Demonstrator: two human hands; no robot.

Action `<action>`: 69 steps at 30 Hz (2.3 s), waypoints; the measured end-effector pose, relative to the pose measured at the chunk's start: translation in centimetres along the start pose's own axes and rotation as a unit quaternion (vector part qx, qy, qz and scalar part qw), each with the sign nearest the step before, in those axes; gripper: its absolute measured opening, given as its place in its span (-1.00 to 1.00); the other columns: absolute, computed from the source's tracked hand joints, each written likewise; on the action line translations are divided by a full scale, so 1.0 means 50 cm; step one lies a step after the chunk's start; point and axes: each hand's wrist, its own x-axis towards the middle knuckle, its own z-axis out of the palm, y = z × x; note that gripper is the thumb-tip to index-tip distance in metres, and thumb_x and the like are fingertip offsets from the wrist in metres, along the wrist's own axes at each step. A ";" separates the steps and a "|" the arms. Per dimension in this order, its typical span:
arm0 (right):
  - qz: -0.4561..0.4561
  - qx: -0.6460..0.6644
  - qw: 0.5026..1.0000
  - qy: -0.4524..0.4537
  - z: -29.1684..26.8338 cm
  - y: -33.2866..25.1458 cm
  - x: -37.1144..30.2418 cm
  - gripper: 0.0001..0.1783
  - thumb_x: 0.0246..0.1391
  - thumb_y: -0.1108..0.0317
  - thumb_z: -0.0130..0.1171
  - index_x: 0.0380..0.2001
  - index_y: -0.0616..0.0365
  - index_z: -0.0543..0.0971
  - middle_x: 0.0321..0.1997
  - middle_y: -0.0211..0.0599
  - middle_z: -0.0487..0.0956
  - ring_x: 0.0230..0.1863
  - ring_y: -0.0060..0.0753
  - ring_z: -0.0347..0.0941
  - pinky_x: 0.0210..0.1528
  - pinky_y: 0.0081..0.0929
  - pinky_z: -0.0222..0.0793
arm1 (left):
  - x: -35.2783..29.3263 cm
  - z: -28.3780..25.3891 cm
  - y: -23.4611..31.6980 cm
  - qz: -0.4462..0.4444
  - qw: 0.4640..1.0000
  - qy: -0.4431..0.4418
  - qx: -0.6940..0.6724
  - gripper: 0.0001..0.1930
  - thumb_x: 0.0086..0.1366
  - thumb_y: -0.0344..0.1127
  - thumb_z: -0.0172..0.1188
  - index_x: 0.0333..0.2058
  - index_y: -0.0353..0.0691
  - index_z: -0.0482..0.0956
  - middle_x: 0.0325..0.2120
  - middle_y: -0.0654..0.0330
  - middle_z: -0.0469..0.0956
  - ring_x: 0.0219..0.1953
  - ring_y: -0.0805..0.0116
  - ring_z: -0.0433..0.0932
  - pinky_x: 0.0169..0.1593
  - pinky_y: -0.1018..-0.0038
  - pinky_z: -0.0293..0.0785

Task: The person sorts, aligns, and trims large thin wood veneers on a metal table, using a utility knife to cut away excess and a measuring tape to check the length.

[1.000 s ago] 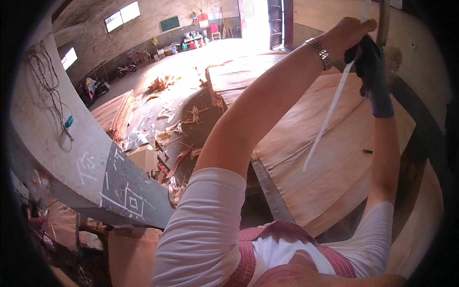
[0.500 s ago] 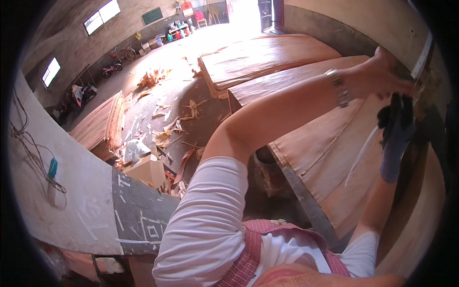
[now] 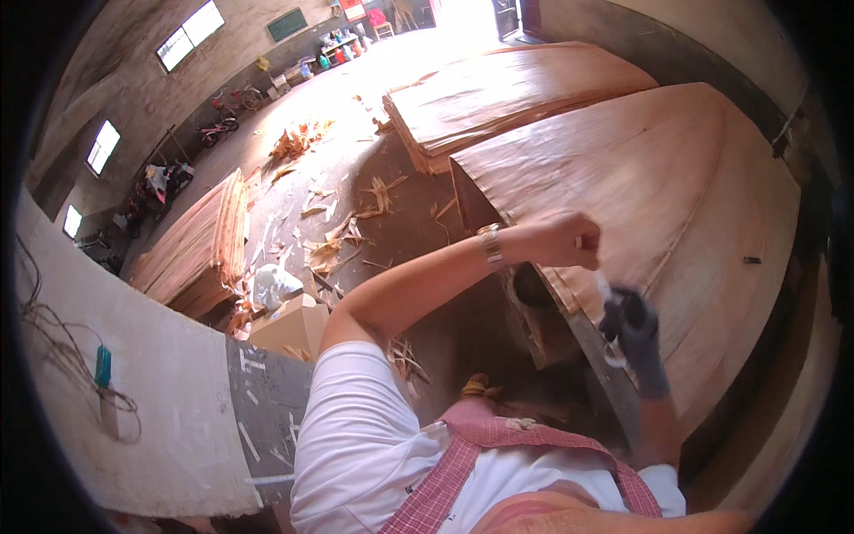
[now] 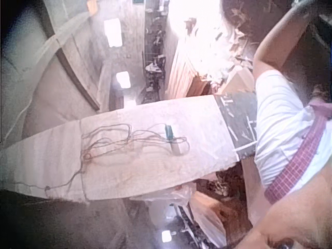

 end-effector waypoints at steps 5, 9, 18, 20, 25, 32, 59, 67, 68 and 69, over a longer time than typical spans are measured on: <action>0.225 0.023 0.973 -0.043 0.046 0.214 -0.100 -0.79 0.21 0.25 0.18 -0.31 0.19 0.59 -0.55 -0.47 0.52 -0.60 -0.66 0.35 -0.54 -0.62 0.24 | -0.141 -0.059 -0.263 -0.108 0.990 0.009 0.087 -0.75 0.10 -0.15 0.30 -0.46 -0.21 0.54 -0.51 0.16 0.50 -0.39 0.17 0.50 -0.28 0.32 0.43; 0.292 0.039 0.954 -0.051 0.104 0.351 -0.139 -0.79 0.16 0.28 0.24 -0.27 0.21 0.61 -0.42 -0.57 0.53 -0.37 -0.74 0.35 -0.32 -0.66 0.32 | -0.223 -0.083 -0.433 -0.207 0.974 -0.013 0.095 -0.76 0.10 -0.13 0.30 -0.43 -0.17 0.57 -0.46 0.15 0.55 -0.32 0.17 0.55 -0.24 0.29 0.45; 0.137 -0.420 0.894 -0.069 0.145 0.555 -0.070 -0.13 -0.13 0.13 0.38 0.26 0.14 0.28 0.26 0.06 0.31 0.25 0.07 0.23 0.31 -0.12 0.14 | -0.203 0.082 -0.586 -0.170 0.976 -0.134 0.024 -0.79 0.03 -0.10 0.36 -0.46 -0.07 0.66 -0.49 0.19 0.59 -0.39 0.26 0.60 -0.31 0.34 0.48; 0.021 -0.336 0.941 -0.042 0.220 0.478 0.038 -0.16 -0.12 0.20 0.36 0.25 0.16 0.29 0.22 0.00 0.38 0.22 0.06 0.29 0.29 -0.18 0.19 | -0.191 0.136 -0.543 -0.120 0.978 -0.163 -0.040 -0.77 -0.03 -0.05 0.38 -0.50 -0.04 0.65 -0.52 0.26 0.63 -0.39 0.25 0.61 -0.29 0.30 0.42; 0.141 0.047 0.987 -0.067 0.274 0.483 0.096 -0.43 0.09 0.21 0.23 0.14 0.20 0.41 0.05 -0.19 0.52 0.07 -0.33 0.45 0.13 -0.41 0.36 | -0.179 0.142 -0.480 -0.095 0.985 -0.146 -0.019 -0.78 0.02 -0.05 0.38 -0.52 -0.02 0.63 -0.50 0.35 0.53 -0.37 0.35 0.53 -0.17 0.35 0.24; 0.296 0.317 0.890 -0.141 0.276 0.403 0.149 -0.62 0.27 0.24 0.08 0.06 0.21 0.48 -0.11 -0.39 0.59 -0.12 -0.56 0.51 0.03 -0.52 0.43 | -0.186 0.099 -0.464 0.107 0.990 -0.092 0.007 -0.84 0.09 -0.09 0.34 -0.49 0.05 0.58 -0.49 0.42 0.44 -0.29 0.43 0.44 -0.08 0.37 0.20; 0.300 -0.014 0.954 -0.004 0.087 0.630 -0.008 -0.70 0.21 0.15 0.14 -0.28 0.20 0.60 -0.31 -0.37 0.62 -0.24 -0.56 0.45 -0.12 -0.50 0.40 | -0.197 0.345 -0.686 -0.375 0.852 -0.124 -0.345 -0.81 0.23 -0.27 0.33 -0.45 -0.27 0.60 -0.54 0.36 0.55 -0.49 0.60 0.47 -0.38 0.58 0.44; 0.170 0.108 0.979 -0.036 0.135 0.581 0.050 -0.52 0.23 0.19 0.09 0.18 0.10 0.42 0.22 -0.32 0.45 0.19 -0.39 0.35 0.26 -0.42 0.22 | -0.101 0.297 -0.545 0.132 0.984 -0.115 0.030 -0.87 -0.04 -0.28 0.35 -0.48 0.02 0.58 -0.51 0.36 0.45 -0.35 0.34 0.47 -0.24 0.40 0.30; 0.168 0.181 0.968 -0.046 0.144 0.587 0.063 -0.51 0.23 0.22 0.10 0.19 0.11 0.41 0.24 -0.34 0.43 0.20 -0.41 0.34 0.27 -0.44 0.20 | -0.097 0.287 -0.529 0.165 0.979 -0.114 0.031 -0.88 -0.04 -0.29 0.34 -0.48 0.02 0.57 -0.51 0.38 0.45 -0.35 0.36 0.47 -0.24 0.41 0.30; 0.198 0.171 0.962 -0.079 0.146 0.591 0.070 -0.52 0.23 0.24 0.10 0.19 0.11 0.41 0.22 -0.34 0.44 0.19 -0.43 0.34 0.27 -0.45 0.19 | -0.097 0.281 -0.520 0.197 0.973 -0.113 0.032 -0.88 -0.03 -0.30 0.33 -0.49 0.01 0.57 -0.50 0.39 0.46 -0.36 0.39 0.47 -0.25 0.42 0.30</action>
